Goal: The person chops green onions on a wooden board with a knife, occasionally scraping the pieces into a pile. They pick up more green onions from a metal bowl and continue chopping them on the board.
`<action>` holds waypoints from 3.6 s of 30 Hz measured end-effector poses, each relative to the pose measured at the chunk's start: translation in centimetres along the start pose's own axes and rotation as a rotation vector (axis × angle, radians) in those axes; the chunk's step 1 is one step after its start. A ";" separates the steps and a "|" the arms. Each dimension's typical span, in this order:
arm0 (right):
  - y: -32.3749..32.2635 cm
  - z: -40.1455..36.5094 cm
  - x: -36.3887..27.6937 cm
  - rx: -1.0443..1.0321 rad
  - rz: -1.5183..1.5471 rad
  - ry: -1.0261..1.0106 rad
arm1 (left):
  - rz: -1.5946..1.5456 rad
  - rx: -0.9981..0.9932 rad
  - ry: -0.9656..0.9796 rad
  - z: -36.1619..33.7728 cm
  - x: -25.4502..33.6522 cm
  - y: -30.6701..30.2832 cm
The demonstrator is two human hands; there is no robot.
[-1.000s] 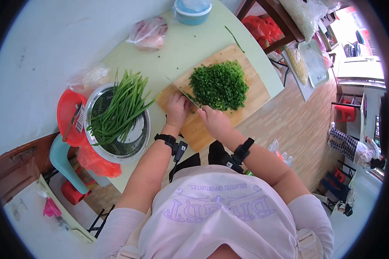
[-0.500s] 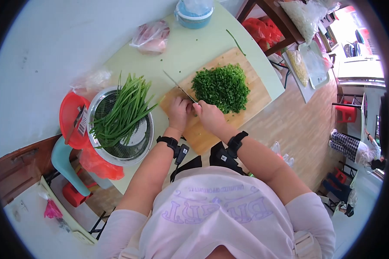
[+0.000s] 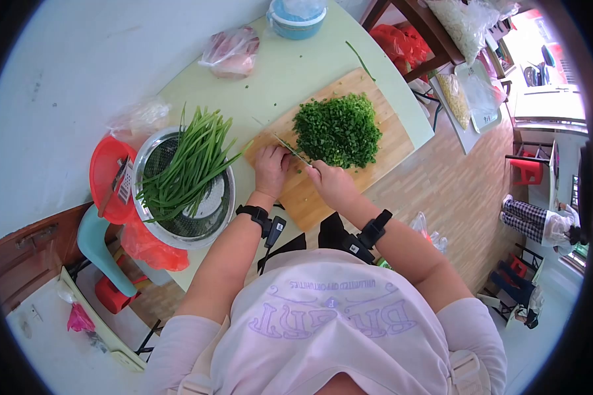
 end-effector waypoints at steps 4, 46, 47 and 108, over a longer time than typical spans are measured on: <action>0.2 0.1 1.2 0.055 0.051 0.048 | 0.003 -0.016 -0.079 0.0 -0.2 -0.1; -0.1 -0.2 1.2 0.030 0.155 0.048 | 0.087 -0.019 -0.106 0.1 0.1 -0.3; -0.1 -0.4 0.9 0.016 0.137 0.048 | 0.073 -0.010 -0.084 0.0 0.0 -0.3; -0.5 3.3 1.6 -0.108 0.051 0.015 | 0.120 0.015 -0.120 1.7 0.1 1.6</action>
Point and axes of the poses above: each hand's wrist, its own z-axis towards the middle knuckle, its own y-axis out of the palm, x = y × z, the point moved 9 cm from there along z, towards the middle knuckle, and after that the axes turned 13 degrees about -z, right-handed, at the moved point
